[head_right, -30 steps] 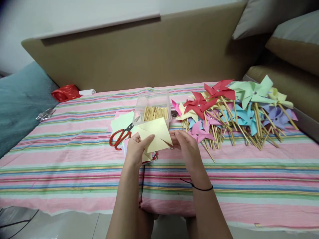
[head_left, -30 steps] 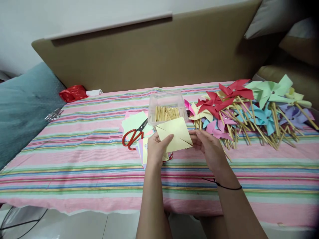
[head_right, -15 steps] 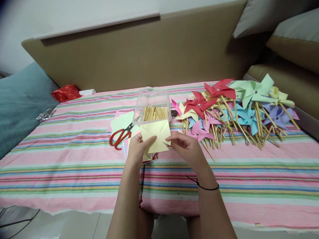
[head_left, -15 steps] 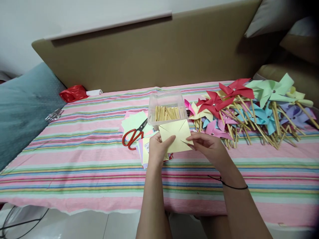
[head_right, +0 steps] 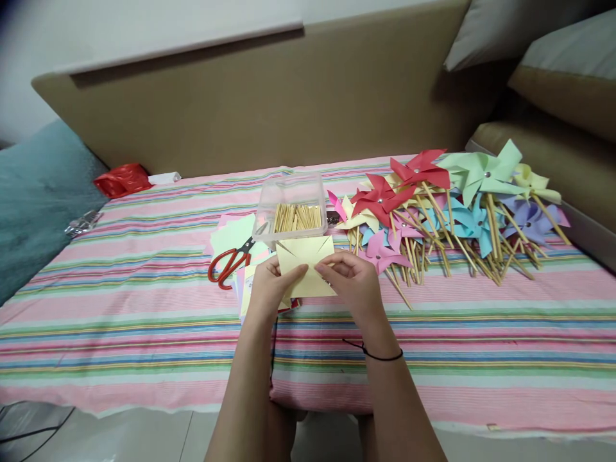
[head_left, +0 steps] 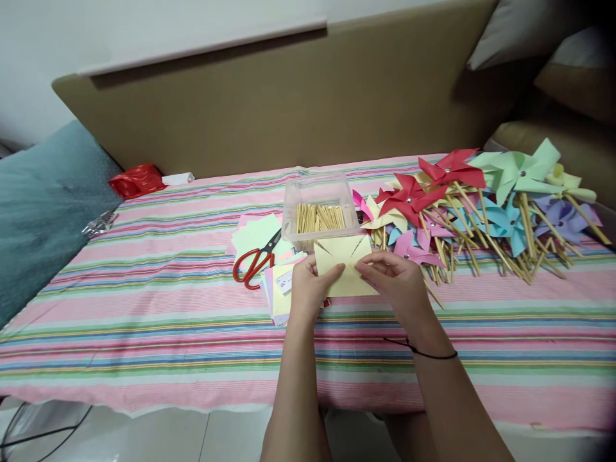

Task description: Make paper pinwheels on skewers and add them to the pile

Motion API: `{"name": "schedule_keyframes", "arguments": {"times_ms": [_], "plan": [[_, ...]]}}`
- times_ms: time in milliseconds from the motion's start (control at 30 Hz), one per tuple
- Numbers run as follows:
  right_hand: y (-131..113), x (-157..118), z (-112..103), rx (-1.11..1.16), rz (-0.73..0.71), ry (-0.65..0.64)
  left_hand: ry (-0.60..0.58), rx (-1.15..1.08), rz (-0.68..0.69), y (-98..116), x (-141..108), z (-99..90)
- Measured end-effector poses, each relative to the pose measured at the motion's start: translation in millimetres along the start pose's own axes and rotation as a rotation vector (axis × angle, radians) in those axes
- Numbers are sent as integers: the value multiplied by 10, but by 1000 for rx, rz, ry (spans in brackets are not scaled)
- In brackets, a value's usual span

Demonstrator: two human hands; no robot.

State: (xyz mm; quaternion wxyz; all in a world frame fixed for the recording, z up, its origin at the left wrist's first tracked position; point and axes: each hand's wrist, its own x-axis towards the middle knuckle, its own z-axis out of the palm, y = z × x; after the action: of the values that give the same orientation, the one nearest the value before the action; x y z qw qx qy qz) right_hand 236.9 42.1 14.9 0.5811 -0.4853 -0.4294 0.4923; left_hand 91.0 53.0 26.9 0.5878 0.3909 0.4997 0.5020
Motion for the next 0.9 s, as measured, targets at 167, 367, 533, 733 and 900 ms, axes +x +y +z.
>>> {"name": "schedule_keyframes", "arguments": {"times_ms": [167,367,533,733,900], "plan": [[-9,-2,4,-92,-149,-5,-81,-38,21,7,-18,13],[-32,-11,21,-161,-148,74,-173,-77,25,25,-44,26],[-31,-12,8,-180,-171,60,-161,-81,24,17,-35,21],[-81,-29,37,-32,-60,67,-82,-66,40,-1,-19,21],[-107,-14,71,98,114,77,-4,-37,70,10,-12,19]]}}
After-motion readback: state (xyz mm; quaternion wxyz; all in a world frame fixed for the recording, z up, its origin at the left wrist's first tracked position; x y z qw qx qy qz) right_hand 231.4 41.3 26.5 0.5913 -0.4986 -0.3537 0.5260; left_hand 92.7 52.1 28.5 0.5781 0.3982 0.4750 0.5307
